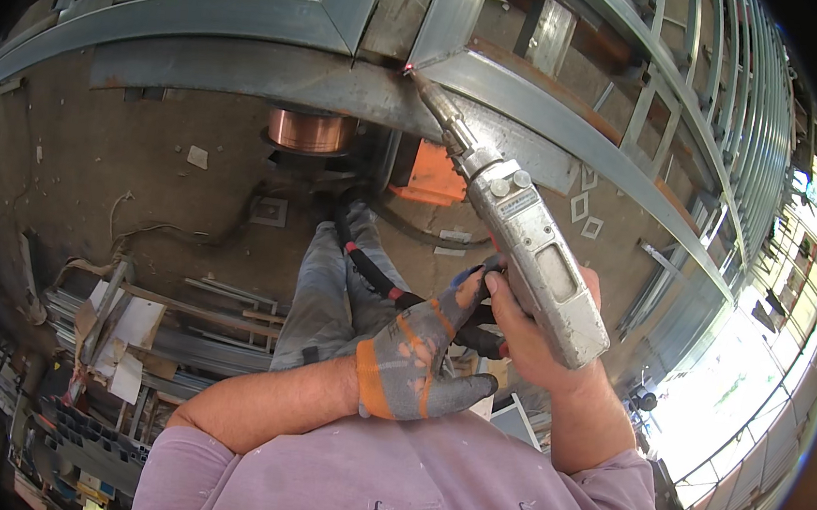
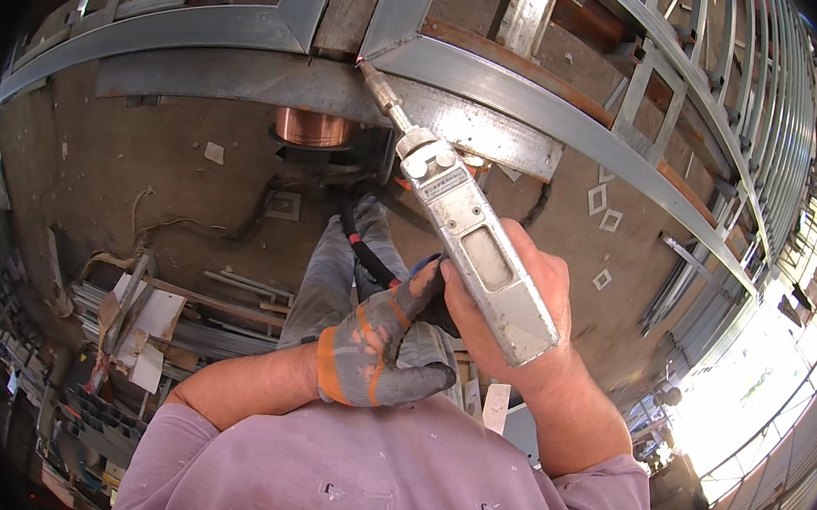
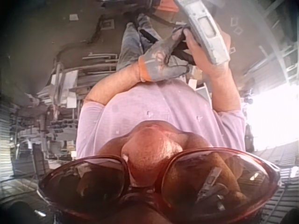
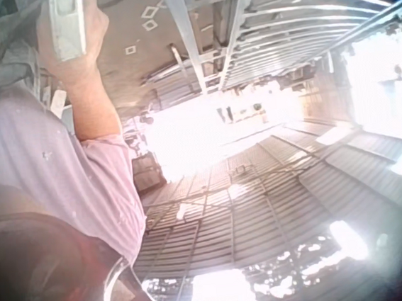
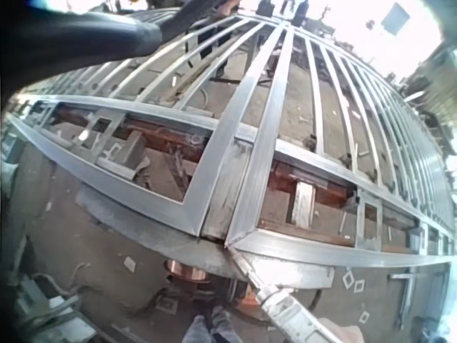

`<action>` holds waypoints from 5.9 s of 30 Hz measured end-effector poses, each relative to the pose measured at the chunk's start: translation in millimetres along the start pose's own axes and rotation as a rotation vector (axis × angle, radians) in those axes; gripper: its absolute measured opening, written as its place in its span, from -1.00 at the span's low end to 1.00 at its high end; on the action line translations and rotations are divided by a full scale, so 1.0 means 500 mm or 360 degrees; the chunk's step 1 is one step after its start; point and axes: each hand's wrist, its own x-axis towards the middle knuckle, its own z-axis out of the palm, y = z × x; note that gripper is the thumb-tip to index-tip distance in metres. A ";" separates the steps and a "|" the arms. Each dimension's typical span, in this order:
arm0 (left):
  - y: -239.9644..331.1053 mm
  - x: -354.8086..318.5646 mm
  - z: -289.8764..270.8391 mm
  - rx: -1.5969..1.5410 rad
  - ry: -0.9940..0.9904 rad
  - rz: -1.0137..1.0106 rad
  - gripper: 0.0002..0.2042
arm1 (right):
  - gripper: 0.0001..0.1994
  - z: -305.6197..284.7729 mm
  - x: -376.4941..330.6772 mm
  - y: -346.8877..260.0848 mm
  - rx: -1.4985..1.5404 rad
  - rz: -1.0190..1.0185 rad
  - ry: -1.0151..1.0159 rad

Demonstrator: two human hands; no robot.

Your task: The person welds a metal frame using a handheld welding torch, creating bright sparks at the joints. They reposition the torch and adjust their grip to weld different sections of the frame.

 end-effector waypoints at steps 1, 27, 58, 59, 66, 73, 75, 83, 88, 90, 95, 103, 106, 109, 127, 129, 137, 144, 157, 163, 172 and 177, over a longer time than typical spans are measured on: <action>-0.005 -0.004 -0.001 -0.0046 -0.0023 -0.0035 0.23 | -0.76 0.001 -0.001 -0.003 0.0041 0.0064 -0.0009; -0.003 -0.007 0.014 -0.0222 0.0047 -0.0121 0.21 | -0.76 0.003 -0.004 0.000 0.0291 0.0128 -0.0011; 0.027 -0.003 0.011 -0.0385 0.0016 -0.0337 0.25 | -0.71 -0.019 -0.001 -0.007 0.0004 0.0004 -0.0072; 0.028 -0.004 0.009 -0.0364 0.0019 -0.0318 0.25 | -0.71 -0.018 0.001 -0.008 0.0013 0.0006 -0.0061; 0.031 -0.005 -0.003 0.0076 0.0019 -0.0150 0.18 | -0.70 -0.003 -0.007 -0.005 0.0054 0.0020 -0.0023; 0.023 -0.021 0.008 -0.0007 0.0023 -0.0045 0.19 | -0.73 -0.004 -0.045 -0.024 0.0108 0.0093 0.0152; 0.006 -0.031 0.010 -0.0034 0.0015 -0.0063 0.19 | -0.69 -0.024 -0.072 -0.046 0.0391 0.0352 0.0203; 0.110 -0.072 -0.006 0.0804 -0.0289 -0.0251 -0.30 | -0.71 -0.106 -0.103 -0.166 0.1711 0.0398 0.0836; 0.198 -0.156 -0.029 0.1170 -0.0040 -0.0195 -0.67 | -0.77 -0.127 -0.129 -0.194 0.2075 0.0378 0.0952; 0.250 -0.214 -0.015 0.1308 0.0013 -0.0324 -0.74 | -0.76 -0.117 -0.130 -0.206 0.2133 0.0386 0.0897; 0.401 -0.302 0.035 0.1267 0.0358 -0.0273 -0.76 | -0.70 -0.114 -0.101 -0.212 0.2349 0.0685 0.0778; 0.634 -0.255 0.159 0.1245 0.0622 -0.0278 -0.79 | -0.64 -0.165 0.031 -0.175 0.2427 0.0669 0.0156; 0.667 -0.217 0.187 0.1285 0.0694 -0.0357 -0.79 | -0.61 -0.210 0.055 -0.145 0.2391 0.0540 -0.0083; 0.683 -0.196 0.240 0.1175 0.0871 -0.0359 -0.77 | -0.60 -0.259 0.053 -0.148 0.2224 0.0525 -0.0109; 0.715 -0.257 0.240 0.1146 0.0626 0.0044 -0.70 | -0.53 -0.345 -0.058 -0.242 0.2146 0.0382 -0.0030; 0.737 -0.263 0.253 0.1008 0.0738 -0.0130 -0.70 | -0.53 -0.337 -0.055 -0.254 0.2138 0.0419 -0.0039; 0.782 -0.245 0.256 0.1476 0.0658 -0.0048 -0.70 | -0.48 -0.313 0.005 -0.231 0.2319 0.0492 -0.0247; 0.761 -0.166 0.296 0.1778 0.0667 -0.0086 -0.75 | -0.35 -0.290 0.059 -0.119 0.2487 0.0640 -0.0467; 0.813 0.211 0.396 0.1983 0.0617 -0.0596 -0.75 | -0.31 -0.315 0.188 0.066 0.2942 0.1132 -0.1084; 0.839 0.343 0.386 0.2110 0.0630 -0.0692 -0.74 | -0.30 -0.336 0.265 0.127 0.3015 0.1329 -0.1200; 0.862 0.430 0.361 0.2204 0.0663 -0.0801 -0.73 | -0.31 -0.347 0.343 0.169 0.3120 0.1373 -0.1379; 0.875 0.450 0.337 0.2237 0.0656 -0.0833 -0.72 | -0.32 -0.345 0.354 0.148 0.3189 0.1602 -0.1417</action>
